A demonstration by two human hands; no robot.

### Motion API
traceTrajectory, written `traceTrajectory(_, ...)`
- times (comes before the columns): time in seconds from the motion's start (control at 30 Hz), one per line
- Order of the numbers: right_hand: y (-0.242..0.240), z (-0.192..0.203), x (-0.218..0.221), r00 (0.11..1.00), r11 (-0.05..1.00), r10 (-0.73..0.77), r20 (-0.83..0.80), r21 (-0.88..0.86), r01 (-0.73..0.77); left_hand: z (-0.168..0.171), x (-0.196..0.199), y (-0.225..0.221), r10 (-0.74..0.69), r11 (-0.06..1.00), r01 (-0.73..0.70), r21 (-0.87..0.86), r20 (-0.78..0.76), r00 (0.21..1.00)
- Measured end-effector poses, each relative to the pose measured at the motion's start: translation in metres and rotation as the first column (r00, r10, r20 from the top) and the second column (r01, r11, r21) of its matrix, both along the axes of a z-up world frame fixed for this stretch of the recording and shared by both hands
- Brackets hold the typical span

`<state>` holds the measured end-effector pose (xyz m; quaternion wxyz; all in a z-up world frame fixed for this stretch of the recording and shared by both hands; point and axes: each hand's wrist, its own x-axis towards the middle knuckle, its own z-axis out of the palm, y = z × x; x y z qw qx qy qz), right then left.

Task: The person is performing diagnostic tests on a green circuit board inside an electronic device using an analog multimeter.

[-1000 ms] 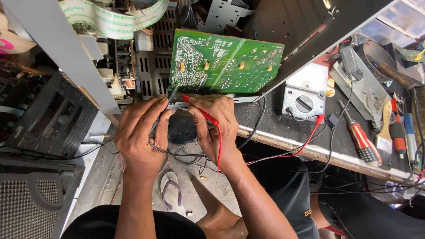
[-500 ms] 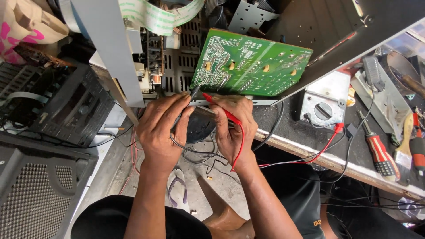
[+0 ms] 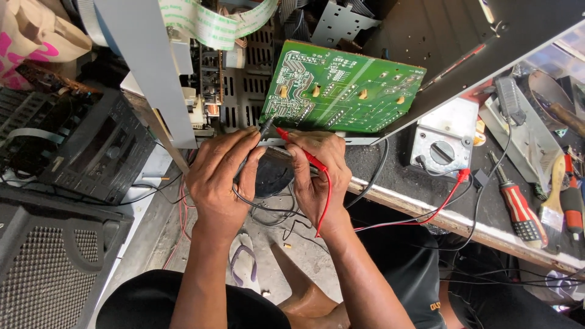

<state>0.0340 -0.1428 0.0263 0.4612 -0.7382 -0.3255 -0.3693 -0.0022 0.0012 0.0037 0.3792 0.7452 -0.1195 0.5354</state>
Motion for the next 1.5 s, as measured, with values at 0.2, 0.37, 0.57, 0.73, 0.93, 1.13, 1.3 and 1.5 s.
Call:
traceTrajectory(0.2,0.0005,0.0003,-0.0001,1.0,1.0,-0.002,-0.006,-0.003,0.002,0.0001,0.0008,0.0005,0.0,1.0,0.0,-0.001,0.005,1.0)
traceTrajectory(0.37,-0.0016,-0.0009,0.0019,1.0,0.999,-0.019,0.02,-0.028,0.02,0.0021,0.001,-0.0009,0.003,1.0,-0.004,0.025,0.026,1.0)
traceTrajectory(0.57,-0.0028,-0.0042,0.0023,1.0,1.0,-0.018,0.008,-0.019,0.018,-0.0041,0.004,0.0007,-0.003,0.999,0.002,0.033,0.034,0.999)
traceTrajectory(0.73,-0.0025,-0.004,0.002,1.0,1.0,-0.022,0.008,-0.019,0.023,-0.0025,0.0034,0.0,-0.01,1.0,0.009,0.03,0.037,0.999)
traceTrajectory(0.93,-0.0015,-0.0006,0.0008,1.0,1.0,-0.009,0.017,-0.026,0.01,-0.0018,0.004,-0.0003,0.037,0.998,-0.039,0.038,0.059,0.998)
traceTrajectory(1.13,0.0024,-0.0033,0.0001,0.999,0.999,-0.019,0.032,-0.035,0.02,-0.0037,0.0046,0.0015,0.018,1.0,-0.018,0.003,0.07,0.997)
traceTrajectory(1.3,0.0027,-0.0026,-0.0012,0.999,0.999,-0.028,0.021,-0.024,0.029,-0.0012,0.0031,0.0005,-0.01,1.0,0.01,-0.012,0.042,0.999)
traceTrajectory(1.5,0.0013,-0.0049,-0.0008,0.999,0.999,-0.038,0.023,-0.029,0.038,-0.0043,0.0032,0.0018,-0.053,0.996,0.055,-0.07,0.041,0.998)
